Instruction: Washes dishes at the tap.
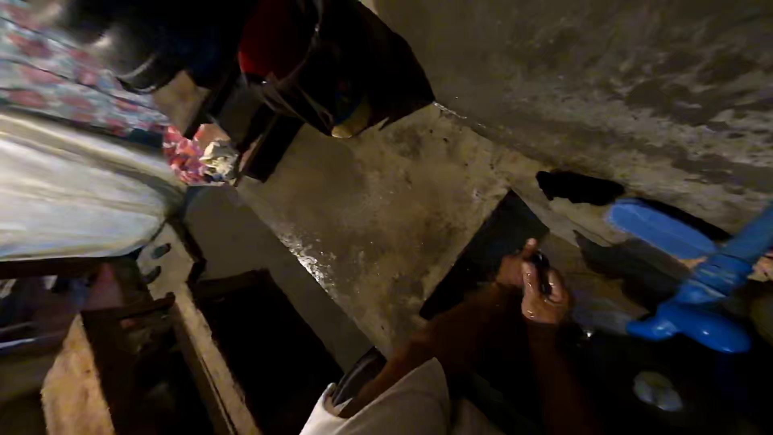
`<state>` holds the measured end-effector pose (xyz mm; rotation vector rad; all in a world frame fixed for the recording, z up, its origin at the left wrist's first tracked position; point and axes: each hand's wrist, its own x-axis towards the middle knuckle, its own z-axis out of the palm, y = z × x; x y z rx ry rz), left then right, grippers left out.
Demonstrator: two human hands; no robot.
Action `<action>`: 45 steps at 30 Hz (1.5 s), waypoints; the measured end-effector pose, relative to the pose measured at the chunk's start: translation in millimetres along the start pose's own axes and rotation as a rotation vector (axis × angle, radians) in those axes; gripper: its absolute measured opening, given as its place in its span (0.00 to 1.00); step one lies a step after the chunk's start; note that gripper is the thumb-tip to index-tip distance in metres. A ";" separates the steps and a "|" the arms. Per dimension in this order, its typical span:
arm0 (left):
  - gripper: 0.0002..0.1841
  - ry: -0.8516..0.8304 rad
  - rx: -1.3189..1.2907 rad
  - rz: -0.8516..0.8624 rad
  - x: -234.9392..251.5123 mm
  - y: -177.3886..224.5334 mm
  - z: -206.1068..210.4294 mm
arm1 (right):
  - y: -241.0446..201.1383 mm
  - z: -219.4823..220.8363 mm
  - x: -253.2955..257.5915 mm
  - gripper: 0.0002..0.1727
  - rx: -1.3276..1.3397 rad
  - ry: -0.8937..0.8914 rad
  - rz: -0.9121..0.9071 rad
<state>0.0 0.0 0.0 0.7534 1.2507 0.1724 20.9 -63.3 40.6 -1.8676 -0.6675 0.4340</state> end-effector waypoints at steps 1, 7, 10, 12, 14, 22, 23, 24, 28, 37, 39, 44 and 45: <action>0.30 0.023 0.097 0.010 0.6 -1.5 7.0 | 5.2 4.5 0.3 0.22 -0.075 0.031 -0.066; 0.23 -0.126 0.644 0.104 -13.9 8.8 28.0 | 27.6 -24.6 39.6 0.27 -0.324 -0.015 0.298; 0.30 -0.052 0.237 -0.022 -14.9 8.1 28.4 | 48.0 -49.5 53.8 0.30 -0.323 -0.119 0.480; 0.29 -0.049 0.219 0.004 -18.0 21.8 11.3 | 82.9 -75.9 56.7 0.25 -0.210 -0.346 0.373; 0.25 -0.032 0.311 0.069 -17.1 33.7 -11.7 | 73.8 -101.7 43.1 0.25 -0.303 -0.463 0.407; 0.27 0.028 0.610 0.055 14.7 10.0 -43.4 | 13.7 -125.1 26.6 0.24 -0.571 -0.434 0.576; 0.27 0.046 0.628 0.064 17.9 8.7 -46.7 | 16.6 -126.5 23.9 0.24 -0.523 -0.401 0.585; 0.27 0.066 0.636 0.069 19.0 8.5 -48.9 | 20.6 -127.1 21.3 0.23 -0.480 -0.372 0.590; 0.26 0.116 0.585 0.072 22.3 9.5 -52.9 | 27.2 -113.4 16.4 0.20 -0.162 -0.164 0.640; 0.22 0.071 0.589 0.089 16.4 2.9 -56.0 | 26.2 -89.7 11.6 0.21 0.115 -0.113 0.554; 0.23 0.020 0.574 0.080 10.0 2.1 -59.2 | 21.2 -91.6 15.3 0.24 -0.076 -0.109 0.516; 0.22 -0.173 0.381 0.041 -10.4 1.3 -52.7 | 36.5 -76.6 12.9 0.33 -0.247 -0.223 0.457; 0.22 -0.223 0.391 0.041 -13.9 2.7 -48.9 | 34.9 -69.4 13.5 0.31 -0.184 -0.285 0.521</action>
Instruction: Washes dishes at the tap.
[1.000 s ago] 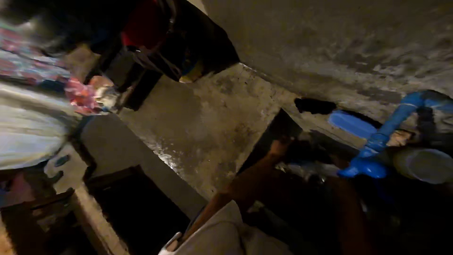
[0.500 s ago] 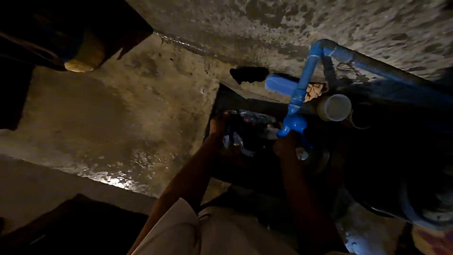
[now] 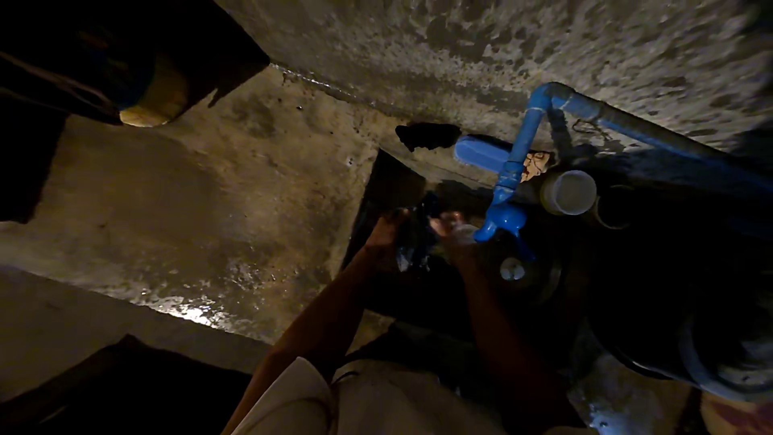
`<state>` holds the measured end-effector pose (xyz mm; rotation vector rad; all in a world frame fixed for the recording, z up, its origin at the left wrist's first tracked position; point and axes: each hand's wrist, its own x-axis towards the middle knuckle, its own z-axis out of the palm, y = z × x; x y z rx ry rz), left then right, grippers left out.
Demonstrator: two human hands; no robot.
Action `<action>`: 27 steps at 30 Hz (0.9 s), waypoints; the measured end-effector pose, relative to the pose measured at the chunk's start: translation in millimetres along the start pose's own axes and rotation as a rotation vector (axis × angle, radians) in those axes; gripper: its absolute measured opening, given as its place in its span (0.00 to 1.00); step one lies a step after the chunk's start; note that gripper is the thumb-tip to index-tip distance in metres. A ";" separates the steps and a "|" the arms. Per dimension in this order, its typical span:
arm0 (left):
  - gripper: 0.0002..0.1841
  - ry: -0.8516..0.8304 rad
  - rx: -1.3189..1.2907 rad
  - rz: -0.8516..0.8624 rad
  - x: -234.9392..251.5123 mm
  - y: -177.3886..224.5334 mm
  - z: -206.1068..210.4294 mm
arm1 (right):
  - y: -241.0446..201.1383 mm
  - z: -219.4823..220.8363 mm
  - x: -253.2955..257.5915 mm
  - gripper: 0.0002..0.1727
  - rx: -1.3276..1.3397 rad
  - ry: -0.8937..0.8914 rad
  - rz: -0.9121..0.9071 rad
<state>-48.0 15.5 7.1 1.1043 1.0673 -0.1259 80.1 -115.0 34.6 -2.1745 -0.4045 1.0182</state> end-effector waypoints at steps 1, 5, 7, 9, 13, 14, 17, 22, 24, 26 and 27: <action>0.21 -0.039 0.000 0.008 -1.7 3.6 3.7 | -4.7 5.2 0.6 0.29 0.054 -0.066 0.051; 0.19 -0.065 0.003 0.038 -7.0 13.5 8.6 | 14.8 17.6 14.3 0.26 0.241 -0.166 0.152; 0.21 -0.046 0.064 0.060 -12.0 22.0 6.2 | 13.3 17.8 17.6 0.25 0.380 -0.206 0.206; 0.21 -0.034 0.092 0.089 -16.4 31.4 8.9 | 17.9 16.9 19.0 0.26 0.572 -0.236 0.222; 0.20 0.023 0.052 0.168 -13.3 40.9 12.1 | 26.5 7.6 18.7 0.20 0.681 -0.193 0.143; 0.19 0.051 0.010 0.176 -11.4 42.9 11.0 | 28.6 2.1 19.6 0.19 0.569 -0.154 0.124; 0.16 0.011 0.015 0.180 -11.0 50.8 2.4 | 14.4 -22.3 13.7 0.21 0.105 -0.038 0.052; 0.23 -0.113 0.517 0.264 -28.9 67.8 1.0 | -37.9 -50.5 -18.5 0.22 -0.336 -0.004 0.085; 0.17 -0.007 0.636 0.425 -44.7 82.3 5.0 | -40.3 -58.5 -28.0 0.23 -0.331 0.093 0.130; 0.17 0.074 0.612 0.540 -50.4 86.4 12.4 | -32.1 -53.3 -33.8 0.24 -0.270 0.202 0.138; 0.19 0.069 0.623 0.513 -47.3 81.5 17.7 | -28.9 -47.4 -38.6 0.24 -0.281 0.164 0.155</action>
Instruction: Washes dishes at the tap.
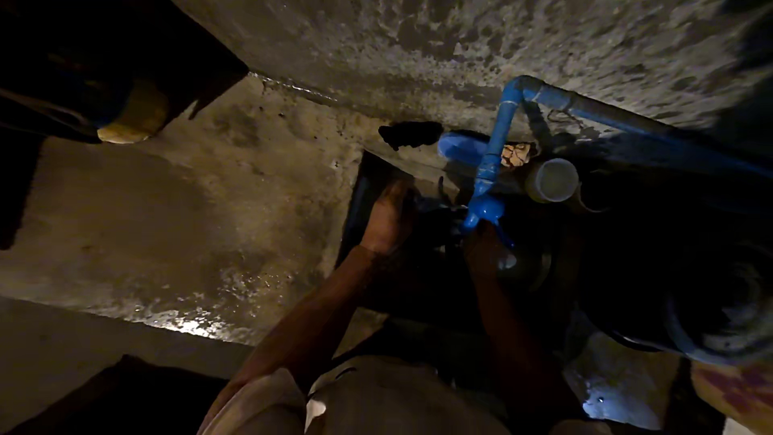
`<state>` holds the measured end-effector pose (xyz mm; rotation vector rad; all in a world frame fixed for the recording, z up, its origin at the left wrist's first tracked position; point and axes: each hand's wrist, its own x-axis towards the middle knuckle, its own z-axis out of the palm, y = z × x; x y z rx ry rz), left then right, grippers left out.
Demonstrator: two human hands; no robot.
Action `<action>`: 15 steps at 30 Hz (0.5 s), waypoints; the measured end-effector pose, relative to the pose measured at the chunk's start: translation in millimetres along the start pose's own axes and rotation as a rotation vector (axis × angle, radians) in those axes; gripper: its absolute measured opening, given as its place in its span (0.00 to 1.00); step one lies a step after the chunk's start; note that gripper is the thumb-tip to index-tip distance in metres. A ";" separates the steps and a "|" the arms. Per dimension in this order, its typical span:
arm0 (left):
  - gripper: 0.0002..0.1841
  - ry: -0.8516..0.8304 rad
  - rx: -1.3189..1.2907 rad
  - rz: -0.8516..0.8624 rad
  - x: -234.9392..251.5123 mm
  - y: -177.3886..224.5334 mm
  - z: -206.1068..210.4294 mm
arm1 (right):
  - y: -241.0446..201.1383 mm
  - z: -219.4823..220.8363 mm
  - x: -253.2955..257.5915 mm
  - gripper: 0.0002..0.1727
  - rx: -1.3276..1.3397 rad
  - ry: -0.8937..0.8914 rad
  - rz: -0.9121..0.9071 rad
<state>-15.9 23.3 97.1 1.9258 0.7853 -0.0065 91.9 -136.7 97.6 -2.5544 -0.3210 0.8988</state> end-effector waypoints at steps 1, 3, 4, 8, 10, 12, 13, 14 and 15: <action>0.22 -0.057 0.019 -0.048 0.9 -2.7 8.7 | -1.6 1.1 -4.1 0.25 -0.065 -0.107 0.010; 0.18 -0.077 0.034 -0.063 9.1 4.4 11.7 | -3.9 -6.2 5.9 0.24 -0.089 -0.152 -0.020; 0.16 -0.034 0.006 -0.029 14.7 10.6 5.0 | -6.4 -11.2 14.6 0.23 -0.047 -0.112 -0.047; 0.17 -0.095 -0.002 -0.066 10.3 -3.0 14.8 | 5.3 1.8 8.2 0.25 -0.054 -0.121 -0.005; 0.19 -0.142 0.004 -0.185 17.9 -1.9 11.5 | -9.3 -6.4 13.4 0.26 -0.115 -0.238 -0.003; 0.18 -0.084 -0.066 -0.179 22.0 3.4 -2.0 | -24.1 -14.5 18.7 0.27 -0.074 -0.220 0.001; 0.17 -0.060 -0.093 -0.182 15.6 -1.1 1.2 | -16.6 -8.2 14.8 0.27 -0.046 -0.205 0.021; 0.18 -0.059 -0.093 -0.201 9.8 -8.3 7.8 | -9.1 -0.2 11.1 0.27 -0.037 -0.207 0.049; 0.21 -0.077 -0.080 -0.244 10.0 -13.2 12.2 | -6.8 3.3 12.2 0.27 -0.046 -0.228 0.040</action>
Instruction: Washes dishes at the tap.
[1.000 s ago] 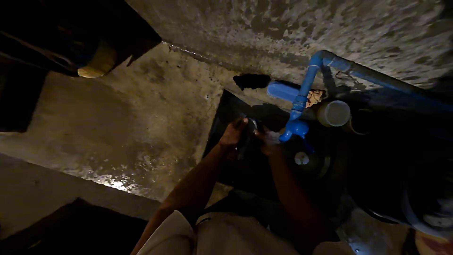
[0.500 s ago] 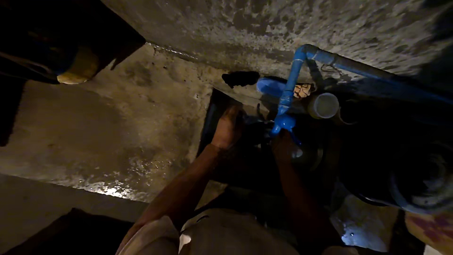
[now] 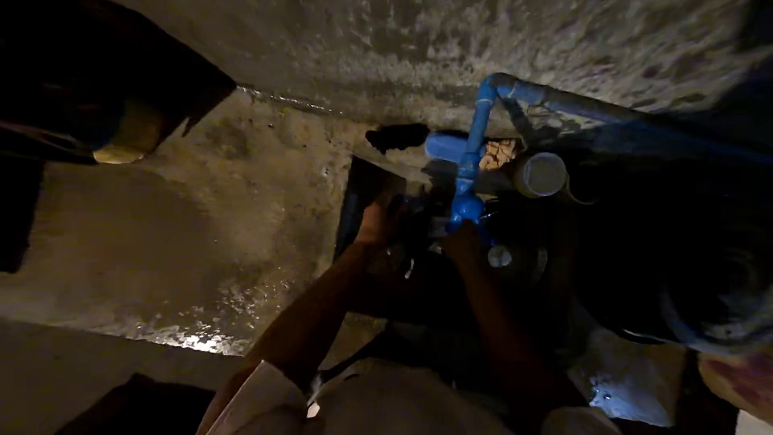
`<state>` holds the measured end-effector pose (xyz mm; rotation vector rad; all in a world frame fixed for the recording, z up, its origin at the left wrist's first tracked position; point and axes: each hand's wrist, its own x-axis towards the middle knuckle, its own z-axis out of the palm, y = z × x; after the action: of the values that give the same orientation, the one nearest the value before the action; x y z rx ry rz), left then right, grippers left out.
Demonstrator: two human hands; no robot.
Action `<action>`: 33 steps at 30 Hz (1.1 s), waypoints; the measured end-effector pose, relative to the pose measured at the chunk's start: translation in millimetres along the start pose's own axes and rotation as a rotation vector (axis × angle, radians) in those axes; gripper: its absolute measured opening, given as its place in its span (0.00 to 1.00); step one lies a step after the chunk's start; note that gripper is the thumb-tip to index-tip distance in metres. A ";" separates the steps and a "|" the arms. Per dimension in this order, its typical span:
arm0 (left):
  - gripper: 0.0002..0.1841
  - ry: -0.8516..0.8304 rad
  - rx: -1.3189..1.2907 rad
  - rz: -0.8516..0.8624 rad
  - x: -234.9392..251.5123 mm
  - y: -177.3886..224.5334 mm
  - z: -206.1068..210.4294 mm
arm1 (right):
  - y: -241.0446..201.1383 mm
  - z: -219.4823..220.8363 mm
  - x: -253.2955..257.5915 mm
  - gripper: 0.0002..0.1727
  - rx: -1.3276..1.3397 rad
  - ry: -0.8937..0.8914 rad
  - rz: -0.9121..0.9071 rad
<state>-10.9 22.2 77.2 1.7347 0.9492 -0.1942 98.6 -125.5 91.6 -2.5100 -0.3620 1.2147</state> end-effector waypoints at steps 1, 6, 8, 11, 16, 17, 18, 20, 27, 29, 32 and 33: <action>0.23 -0.012 0.004 -0.037 2.9 -1.2 2.2 | -3.2 -4.6 1.2 0.27 -0.035 -0.023 -0.022; 0.31 -0.186 -0.057 0.060 -1.8 -13.1 9.2 | -9.0 -15.2 -8.1 0.27 0.031 -0.084 -0.037; 0.45 -0.314 0.123 0.090 15.6 -9.7 16.9 | -17.7 -22.4 -0.6 0.27 0.032 -0.131 -0.102; 0.30 -0.311 0.269 0.145 13.5 -5.4 29.2 | 10.0 -11.9 13.6 0.22 0.041 -0.127 -0.239; 0.16 -0.263 0.274 0.360 1.4 13.0 31.9 | 73.2 31.1 51.2 0.24 0.683 0.098 0.051; 0.14 -0.262 0.252 0.459 -1.9 11.3 29.0 | 74.2 40.6 58.8 0.26 0.930 0.055 0.136; 0.13 -0.264 0.223 0.540 -3.5 5.2 26.1 | 72.3 49.0 63.3 0.27 1.081 -0.011 0.188; 0.13 -0.292 0.095 0.505 -9.4 -7.3 16.1 | 75.9 68.7 73.2 0.27 1.125 -0.176 0.203; 0.11 -0.337 -0.309 0.411 -19.2 -30.1 -5.8 | 68.4 98.6 76.2 0.43 0.366 -0.533 -0.083; 0.12 -0.315 -0.430 0.442 -20.6 -34.6 -8.4 | 67.7 105.5 71.8 0.36 0.674 -0.520 -0.096; 0.15 -0.269 -0.591 0.367 -23.4 -38.9 -16.3 | 55.2 94.3 58.4 0.13 1.164 -0.579 -0.021; 0.15 -0.264 -0.624 0.332 -23.2 -42.0 -21.1 | 51.1 88.1 56.8 0.16 1.286 -0.571 0.018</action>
<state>-61.4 32.5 67.5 1.2209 0.4473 0.0853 67.4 -135.6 -20.2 -1.0712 0.2759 1.4608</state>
